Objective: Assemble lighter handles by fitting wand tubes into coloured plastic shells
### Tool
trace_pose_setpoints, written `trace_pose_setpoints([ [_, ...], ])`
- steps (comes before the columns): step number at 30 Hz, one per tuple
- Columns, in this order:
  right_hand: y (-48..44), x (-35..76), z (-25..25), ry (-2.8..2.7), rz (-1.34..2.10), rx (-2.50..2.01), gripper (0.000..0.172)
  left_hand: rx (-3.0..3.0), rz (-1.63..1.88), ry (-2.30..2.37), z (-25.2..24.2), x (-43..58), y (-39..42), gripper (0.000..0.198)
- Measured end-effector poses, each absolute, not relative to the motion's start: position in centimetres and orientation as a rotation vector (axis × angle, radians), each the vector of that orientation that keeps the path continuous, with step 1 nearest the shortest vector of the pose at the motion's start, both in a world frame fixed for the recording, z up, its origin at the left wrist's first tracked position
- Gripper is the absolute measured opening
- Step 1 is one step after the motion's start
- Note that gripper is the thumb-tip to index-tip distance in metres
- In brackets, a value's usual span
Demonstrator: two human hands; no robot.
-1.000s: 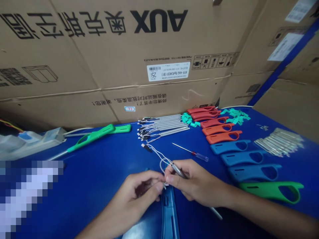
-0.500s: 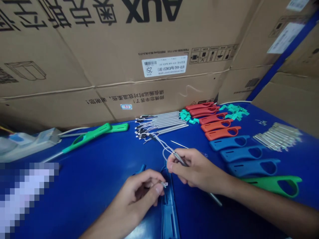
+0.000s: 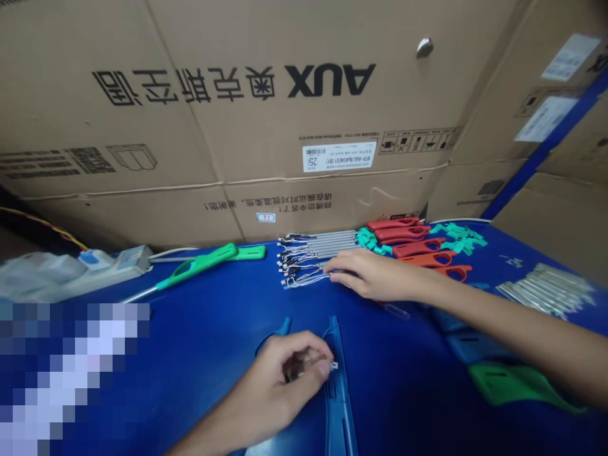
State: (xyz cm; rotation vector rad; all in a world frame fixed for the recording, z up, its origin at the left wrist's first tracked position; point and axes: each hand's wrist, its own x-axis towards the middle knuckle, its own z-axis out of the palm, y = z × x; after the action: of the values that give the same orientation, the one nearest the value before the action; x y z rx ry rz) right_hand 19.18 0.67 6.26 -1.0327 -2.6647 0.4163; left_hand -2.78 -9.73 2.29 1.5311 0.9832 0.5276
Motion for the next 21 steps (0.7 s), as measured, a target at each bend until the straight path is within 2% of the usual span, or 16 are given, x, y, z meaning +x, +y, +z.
trace_pose_setpoints([
  [13,4.2,18.3,2.5,-2.580,0.205,-1.079,0.018,1.460,0.613,0.958,2.2,-2.7,-9.5,0.025],
  [18,1.7,17.9,3.9,-2.456,0.272,-1.103,0.015,1.211,0.667,0.890,1.7,-2.8,-9.1,0.048],
  [21,-0.9,17.6,5.3,-2.442,0.404,-1.038,0.013,1.057,0.730,0.803,1.7,-2.7,-8.6,0.051],
])
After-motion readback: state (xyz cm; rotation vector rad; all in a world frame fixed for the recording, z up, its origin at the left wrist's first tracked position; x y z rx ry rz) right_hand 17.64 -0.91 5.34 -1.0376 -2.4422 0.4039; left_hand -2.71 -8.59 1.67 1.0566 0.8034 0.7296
